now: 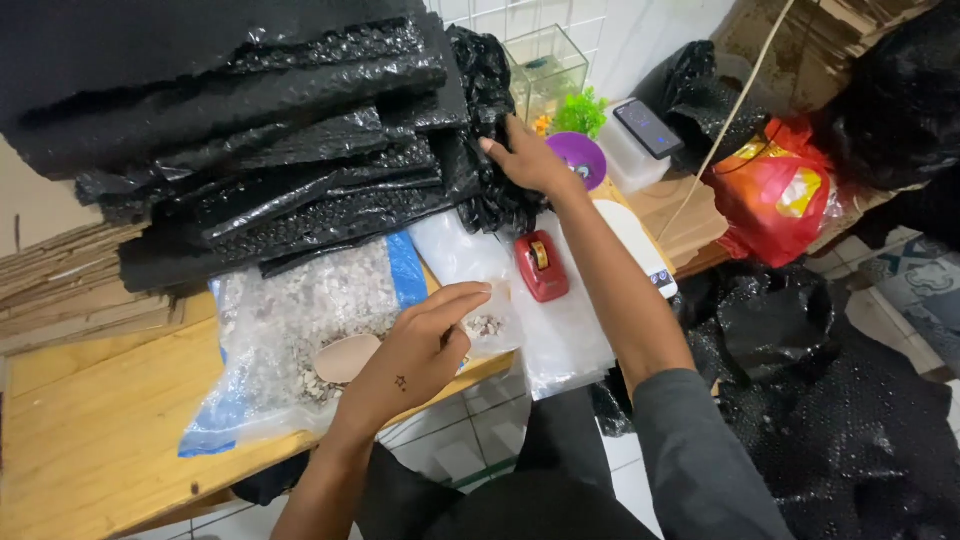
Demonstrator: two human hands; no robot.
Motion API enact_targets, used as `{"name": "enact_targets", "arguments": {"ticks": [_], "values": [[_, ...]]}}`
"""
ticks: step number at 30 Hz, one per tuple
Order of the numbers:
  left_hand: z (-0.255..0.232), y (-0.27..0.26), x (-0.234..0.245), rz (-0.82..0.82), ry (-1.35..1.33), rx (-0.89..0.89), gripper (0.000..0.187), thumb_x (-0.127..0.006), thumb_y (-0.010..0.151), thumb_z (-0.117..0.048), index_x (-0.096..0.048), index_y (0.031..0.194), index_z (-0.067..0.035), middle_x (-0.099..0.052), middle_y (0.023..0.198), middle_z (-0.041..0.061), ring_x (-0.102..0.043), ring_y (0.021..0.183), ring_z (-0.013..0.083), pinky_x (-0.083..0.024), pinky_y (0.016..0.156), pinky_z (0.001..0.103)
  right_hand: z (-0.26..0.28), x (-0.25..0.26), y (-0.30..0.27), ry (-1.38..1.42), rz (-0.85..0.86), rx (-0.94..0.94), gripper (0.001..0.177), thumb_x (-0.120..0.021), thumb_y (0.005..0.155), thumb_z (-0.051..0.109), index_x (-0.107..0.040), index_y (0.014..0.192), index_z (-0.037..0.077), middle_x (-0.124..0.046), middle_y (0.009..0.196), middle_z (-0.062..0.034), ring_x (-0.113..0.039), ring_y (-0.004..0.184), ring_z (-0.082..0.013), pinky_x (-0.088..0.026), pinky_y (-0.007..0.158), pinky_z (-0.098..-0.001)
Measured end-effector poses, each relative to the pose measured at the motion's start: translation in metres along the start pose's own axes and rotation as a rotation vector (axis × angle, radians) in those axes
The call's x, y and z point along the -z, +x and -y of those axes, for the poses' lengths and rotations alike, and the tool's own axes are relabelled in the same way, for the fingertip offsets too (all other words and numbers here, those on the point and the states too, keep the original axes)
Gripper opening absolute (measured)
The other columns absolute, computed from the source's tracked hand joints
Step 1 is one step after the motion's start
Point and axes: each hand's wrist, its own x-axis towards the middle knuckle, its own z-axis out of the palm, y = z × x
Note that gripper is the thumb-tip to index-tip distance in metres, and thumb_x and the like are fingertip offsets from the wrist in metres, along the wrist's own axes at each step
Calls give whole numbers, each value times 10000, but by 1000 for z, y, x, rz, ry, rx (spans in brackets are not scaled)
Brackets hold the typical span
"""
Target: Packing small granular items into individual plastic bags using a scoop and a scale for portioning.
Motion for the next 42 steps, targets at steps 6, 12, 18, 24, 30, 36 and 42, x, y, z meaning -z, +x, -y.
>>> {"name": "enact_targets", "arguments": {"ticks": [6,12,18,24,30,36,42], "values": [[7,-4,0,20,-25,34,527,-390,877,79,-622,1349,63,-644,1344,290,-651,492,204,-519,482,345,-49,-54,38,36,-23,-114,731,-409,1086,570,-274,1596,63,-356,1549,-329,-450,1403,-479,-355,1160,-635],[3,-4,1,26,-41,75,522,-385,878,65,-625,1342,75,-654,1339,283,-629,469,179,-503,467,327,-30,-43,20,233,-9,-164,739,-440,1074,503,-199,1627,77,-261,1598,-299,-387,1442,-482,-337,1172,-655],[1,-5,4,36,-49,77,517,-382,878,65,-607,1342,103,-643,1340,308,-632,473,194,-490,472,328,16,0,-20,93,-110,-25,566,-518,1056,518,-514,1247,-16,-566,1297,-351,-535,1258,-528,-411,1079,-643],[7,-5,2,37,-34,98,528,-392,870,43,-620,1344,83,-652,1337,285,-629,472,182,-493,471,327,12,16,-40,-380,-343,-105,527,-465,1069,558,-608,1278,96,-590,1193,-191,-608,1149,-455,-503,935,-599],[5,-6,2,51,-38,101,508,-412,883,48,-607,1350,92,-650,1339,279,-651,526,188,-494,492,316,23,2,-52,-161,-130,-107,709,-368,1054,647,-632,1119,-8,-632,1093,-314,-619,1102,-537,-475,924,-640],[0,-9,4,59,-19,105,517,-408,875,59,-614,1348,84,-659,1332,276,-666,549,201,-491,493,313,12,-17,-38,-10,-27,-186,697,-312,1029,670,-498,1279,46,-579,1285,-356,-560,1233,-542,-433,1037,-643],[5,-10,1,48,-50,79,509,-407,892,36,-614,1355,70,-665,1325,254,-721,673,244,-530,542,325,-44,-44,-5,-52,59,-221,691,-302,1044,678,-385,1420,104,-414,1450,-322,-483,1341,-517,-417,1084,-648]]}}
